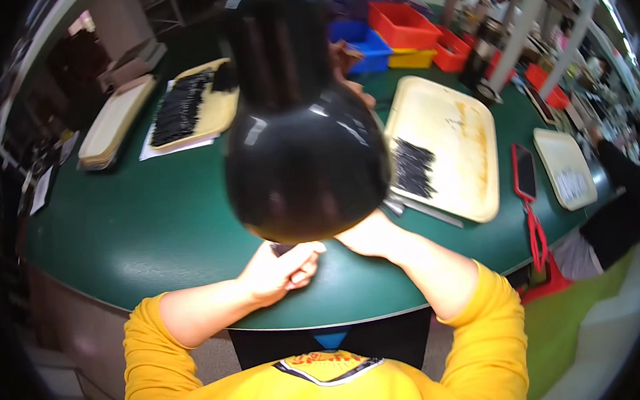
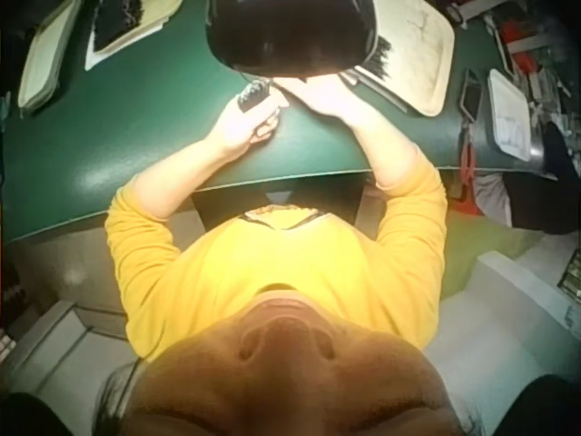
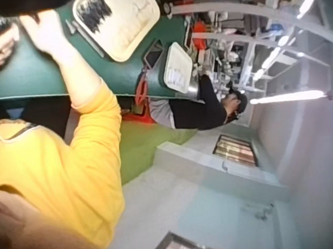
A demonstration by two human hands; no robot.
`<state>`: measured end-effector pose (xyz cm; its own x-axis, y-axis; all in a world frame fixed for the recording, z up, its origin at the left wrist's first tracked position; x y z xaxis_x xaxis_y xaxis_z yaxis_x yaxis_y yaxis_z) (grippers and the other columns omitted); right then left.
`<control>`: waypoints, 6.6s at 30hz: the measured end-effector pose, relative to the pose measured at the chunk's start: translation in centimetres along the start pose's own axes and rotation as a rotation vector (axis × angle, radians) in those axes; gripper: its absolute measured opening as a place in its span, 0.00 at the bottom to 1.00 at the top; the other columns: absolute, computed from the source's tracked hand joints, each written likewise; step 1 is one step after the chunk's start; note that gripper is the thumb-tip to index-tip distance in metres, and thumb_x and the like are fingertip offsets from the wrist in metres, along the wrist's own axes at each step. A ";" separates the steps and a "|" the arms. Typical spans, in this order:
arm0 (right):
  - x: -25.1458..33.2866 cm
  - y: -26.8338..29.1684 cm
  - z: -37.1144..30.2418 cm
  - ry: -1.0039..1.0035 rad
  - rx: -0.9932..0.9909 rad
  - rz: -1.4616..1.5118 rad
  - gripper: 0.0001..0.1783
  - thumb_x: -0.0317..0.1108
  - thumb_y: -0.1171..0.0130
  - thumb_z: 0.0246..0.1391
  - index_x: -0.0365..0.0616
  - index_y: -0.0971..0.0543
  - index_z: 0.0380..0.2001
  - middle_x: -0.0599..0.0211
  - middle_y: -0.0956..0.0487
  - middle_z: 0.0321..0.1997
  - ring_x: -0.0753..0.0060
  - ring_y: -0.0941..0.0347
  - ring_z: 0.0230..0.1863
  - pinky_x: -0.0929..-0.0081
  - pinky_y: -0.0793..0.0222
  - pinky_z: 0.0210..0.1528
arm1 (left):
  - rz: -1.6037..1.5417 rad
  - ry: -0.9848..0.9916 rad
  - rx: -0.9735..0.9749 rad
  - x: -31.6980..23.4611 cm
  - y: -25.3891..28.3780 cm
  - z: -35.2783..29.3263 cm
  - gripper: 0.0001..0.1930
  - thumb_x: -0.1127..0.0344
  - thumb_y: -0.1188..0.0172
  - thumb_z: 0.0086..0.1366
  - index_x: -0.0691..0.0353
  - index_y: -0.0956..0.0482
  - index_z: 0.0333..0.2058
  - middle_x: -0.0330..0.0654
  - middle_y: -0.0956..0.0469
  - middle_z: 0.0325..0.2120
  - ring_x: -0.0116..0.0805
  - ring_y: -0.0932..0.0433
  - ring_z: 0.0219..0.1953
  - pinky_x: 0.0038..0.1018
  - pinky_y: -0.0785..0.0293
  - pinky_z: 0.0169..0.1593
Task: Applying a substance or paste to small electronic components using an applicator tool at a workbench.
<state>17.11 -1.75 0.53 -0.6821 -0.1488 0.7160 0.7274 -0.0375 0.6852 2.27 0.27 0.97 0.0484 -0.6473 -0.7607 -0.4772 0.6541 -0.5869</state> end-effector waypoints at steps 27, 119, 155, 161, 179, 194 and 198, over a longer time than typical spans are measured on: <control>-8.0 10.7 1.4 -0.440 -0.117 -0.659 0.12 0.28 0.55 0.47 0.37 0.26 0.35 0.49 0.28 0.39 0.53 0.31 0.41 0.68 0.37 0.46 | 0.480 -0.201 -0.020 0.1 0.8 0.4 0.09 0.65 0.50 0.59 0.64 0.32 0.26 0.34 0.34 0.14 0.19 0.39 0.14 0.14 0.44 0.17; -11.4 13.6 1.0 -0.200 -0.520 0.509 0.09 0.20 0.57 0.41 0.38 0.27 0.27 0.62 0.27 0.31 0.72 0.32 0.36 0.81 0.37 0.40 | 0.721 -0.120 0.057 0.2 0.2 0.5 0.11 0.60 0.49 0.59 0.62 0.31 0.28 0.33 0.32 0.16 0.20 0.35 0.17 0.18 0.37 0.23; -0.8 -0.3 1.5 0.355 -0.298 0.277 0.02 0.26 0.51 0.35 0.43 0.29 0.15 0.65 0.27 0.16 0.62 0.30 0.20 0.69 0.36 0.22 | 0.602 -0.251 -0.162 0.3 1.1 1.8 0.09 0.64 0.50 0.59 0.64 0.34 0.27 0.38 0.35 0.13 0.23 0.40 0.10 0.16 0.44 0.14; 0.1 2.0 1.1 0.334 -0.221 0.188 0.04 0.27 0.52 0.32 0.46 0.31 0.10 0.67 0.28 0.15 0.62 0.31 0.19 0.70 0.38 0.21 | 0.654 -0.285 -0.171 0.3 0.8 2.1 0.09 0.64 0.50 0.59 0.64 0.34 0.26 0.38 0.34 0.13 0.22 0.41 0.10 0.16 0.45 0.14; -11.5 17.7 -15.7 -0.166 -1.404 -0.126 0.06 0.25 0.49 0.46 0.40 0.28 0.31 0.66 0.26 0.27 0.74 0.29 0.28 0.79 0.33 0.31 | 0.719 -0.284 -0.041 0.4 0.4 1.8 0.07 0.68 0.49 0.58 0.66 0.31 0.25 0.37 0.31 0.15 0.20 0.36 0.13 0.15 0.40 0.18; -20.5 21.6 -22.8 -0.841 -1.306 -0.065 0.27 0.37 0.39 0.39 0.30 0.31 0.41 0.55 0.26 0.36 0.69 0.30 0.38 0.78 0.34 0.40 | 0.741 -0.279 -0.043 0.6 0.2 2.1 0.07 0.68 0.49 0.58 0.66 0.31 0.26 0.36 0.31 0.15 0.20 0.36 0.14 0.15 0.40 0.18; -19.4 21.6 -22.9 -0.862 -1.163 -0.019 0.32 0.39 0.36 0.36 0.29 0.33 0.43 0.54 0.27 0.37 0.68 0.30 0.39 0.77 0.34 0.41 | 0.760 -0.297 -0.031 0.5 0.1 2.1 0.07 0.68 0.49 0.58 0.66 0.31 0.26 0.37 0.31 0.15 0.20 0.36 0.14 0.15 0.40 0.18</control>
<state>47.76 -22.34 -1.60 -0.2196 0.4754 0.8519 0.0796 -0.8616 0.5013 4.13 0.86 -0.04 -0.0697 0.1028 -0.9923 -0.4974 0.8586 0.1239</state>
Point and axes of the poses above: each hand's wrist, its own z-axis towards the middle knuckle, its own y-axis out of the back of the hand, x = y × z, the point moved 3 cm from there along z, towards the middle knuckle
